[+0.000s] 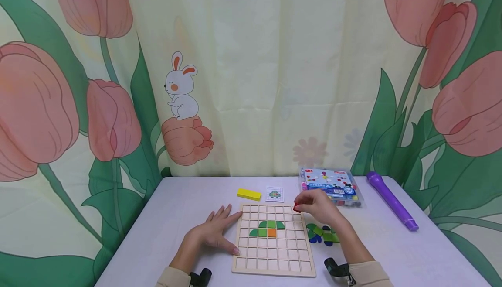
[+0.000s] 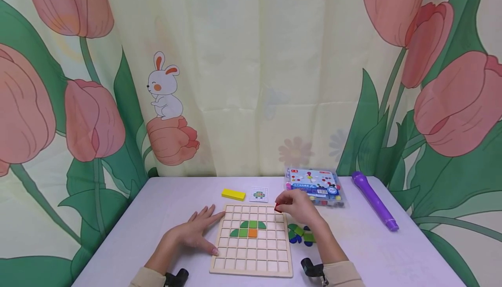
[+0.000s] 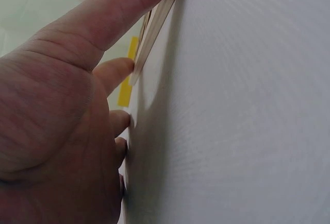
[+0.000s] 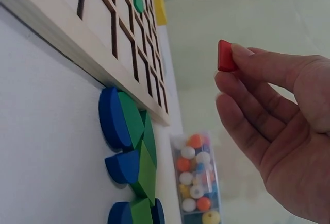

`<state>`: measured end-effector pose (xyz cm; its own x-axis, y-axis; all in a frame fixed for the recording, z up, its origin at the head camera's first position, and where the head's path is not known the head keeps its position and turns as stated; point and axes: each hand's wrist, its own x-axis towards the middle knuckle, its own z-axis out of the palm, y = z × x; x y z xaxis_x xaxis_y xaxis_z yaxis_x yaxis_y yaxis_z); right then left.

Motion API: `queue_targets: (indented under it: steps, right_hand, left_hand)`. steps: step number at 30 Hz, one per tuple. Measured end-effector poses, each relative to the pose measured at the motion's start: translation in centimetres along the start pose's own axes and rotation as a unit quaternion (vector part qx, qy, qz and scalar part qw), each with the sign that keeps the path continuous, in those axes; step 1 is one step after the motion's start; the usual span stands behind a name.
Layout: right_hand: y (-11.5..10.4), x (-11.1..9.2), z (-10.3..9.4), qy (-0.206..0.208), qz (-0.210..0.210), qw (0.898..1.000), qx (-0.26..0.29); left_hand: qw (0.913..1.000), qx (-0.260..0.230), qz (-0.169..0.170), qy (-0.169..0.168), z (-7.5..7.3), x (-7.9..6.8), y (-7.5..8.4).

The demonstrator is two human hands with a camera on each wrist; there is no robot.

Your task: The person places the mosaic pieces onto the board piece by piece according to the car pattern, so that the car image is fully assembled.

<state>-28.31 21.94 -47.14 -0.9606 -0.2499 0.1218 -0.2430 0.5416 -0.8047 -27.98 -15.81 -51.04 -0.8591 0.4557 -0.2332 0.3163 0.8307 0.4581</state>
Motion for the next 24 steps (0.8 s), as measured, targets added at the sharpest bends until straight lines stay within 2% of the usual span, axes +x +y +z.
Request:
queue_targets:
  steps: [7, 16, 24]
  right_hand:
    - [-0.6, 0.0, 1.2, -0.023, -0.003, 0.999, -0.027]
    - [-0.9, 0.1, 2.4, -0.053, -0.037, 0.997, -0.036]
    - [-1.4, 0.2, 3.6, -0.105, -0.046, 0.992, -0.045]
  left_hand:
    - [1.0, -0.003, 0.0, -0.002, 0.1, 0.0, 0.0]
    - [1.0, -0.002, 0.001, -0.002, 0.1, 0.1, -0.1]
    - [1.0, 0.001, 0.001, -0.002, 0.0, 0.0, 0.0]
